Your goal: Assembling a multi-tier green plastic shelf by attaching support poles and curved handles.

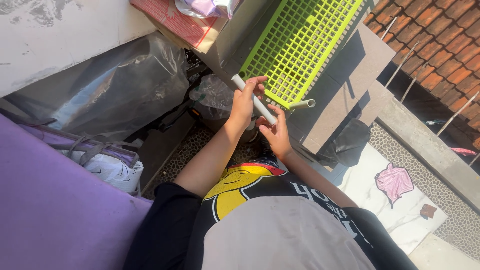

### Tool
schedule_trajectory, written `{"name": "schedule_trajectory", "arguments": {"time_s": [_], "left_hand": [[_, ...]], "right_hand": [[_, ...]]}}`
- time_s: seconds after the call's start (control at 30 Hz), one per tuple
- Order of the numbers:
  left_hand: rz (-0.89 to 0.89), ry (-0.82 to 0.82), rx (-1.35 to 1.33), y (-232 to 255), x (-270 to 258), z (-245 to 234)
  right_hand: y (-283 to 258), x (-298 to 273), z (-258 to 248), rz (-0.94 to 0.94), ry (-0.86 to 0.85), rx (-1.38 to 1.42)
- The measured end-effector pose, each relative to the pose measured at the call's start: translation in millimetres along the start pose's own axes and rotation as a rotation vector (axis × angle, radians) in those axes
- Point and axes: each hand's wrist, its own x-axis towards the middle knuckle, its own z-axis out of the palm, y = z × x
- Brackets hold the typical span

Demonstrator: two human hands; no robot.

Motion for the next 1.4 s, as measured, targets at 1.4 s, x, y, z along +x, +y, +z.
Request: {"name": "schedule_trajectory", "arguments": {"time_s": [1.4], "left_hand": [[0.083, 0.401, 0.721, -63, 45, -57]], "right_hand": [[-17, 197, 42, -0.228, -0.155, -0.429]]}}
